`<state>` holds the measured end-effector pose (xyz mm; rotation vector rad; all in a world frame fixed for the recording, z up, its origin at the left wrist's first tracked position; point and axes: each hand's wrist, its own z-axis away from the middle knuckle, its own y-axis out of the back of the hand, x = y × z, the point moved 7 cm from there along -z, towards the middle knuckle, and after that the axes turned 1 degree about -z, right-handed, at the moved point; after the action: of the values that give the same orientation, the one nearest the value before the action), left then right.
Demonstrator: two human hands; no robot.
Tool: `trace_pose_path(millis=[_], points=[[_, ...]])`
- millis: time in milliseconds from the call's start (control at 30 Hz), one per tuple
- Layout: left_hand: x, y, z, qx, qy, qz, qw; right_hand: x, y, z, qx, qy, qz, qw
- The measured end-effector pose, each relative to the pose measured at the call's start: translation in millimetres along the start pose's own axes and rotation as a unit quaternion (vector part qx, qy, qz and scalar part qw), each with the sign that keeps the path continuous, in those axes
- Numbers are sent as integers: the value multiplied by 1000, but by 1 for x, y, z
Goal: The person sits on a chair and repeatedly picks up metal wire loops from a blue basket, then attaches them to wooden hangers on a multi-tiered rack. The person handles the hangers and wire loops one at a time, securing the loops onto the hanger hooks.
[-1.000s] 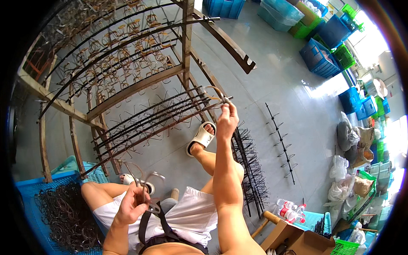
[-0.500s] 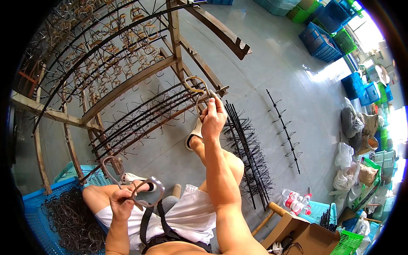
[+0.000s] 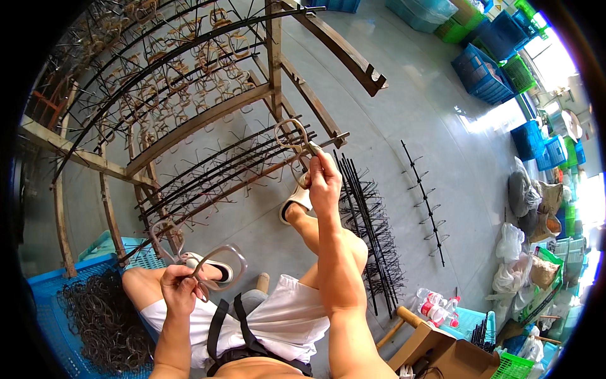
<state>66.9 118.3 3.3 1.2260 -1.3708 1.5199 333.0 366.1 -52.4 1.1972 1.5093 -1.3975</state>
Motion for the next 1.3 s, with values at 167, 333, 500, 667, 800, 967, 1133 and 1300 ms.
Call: trace_pose_path(millis=[167,333,500,667,800,967,1133,1300], points=[[0,-5,-11,4,-36,7,999,-6,3,-5,4,44,74,996],[9,-21,-18,27,-26,34,999,-6,5,-5,4,47,90,995],[3,-22,-18,21,3,56,998,-3,4,-4,6,12,22,1000],[5,-26,-18,15,-3,63,998,1,5,0,8,5,22,1000],[5,-31,-18,13,-3,63,998,-1,4,-1,17,-7,22,1000],[-2,-34,-16,3,12,76,997,1,4,1,1,-2,24,1000],[-5,-37,-16,-7,16,89,996,1,4,2,14,-23,5,1000],[-8,-37,-13,-5,16,89,996,5,2,4,-3,-44,-11,999]])
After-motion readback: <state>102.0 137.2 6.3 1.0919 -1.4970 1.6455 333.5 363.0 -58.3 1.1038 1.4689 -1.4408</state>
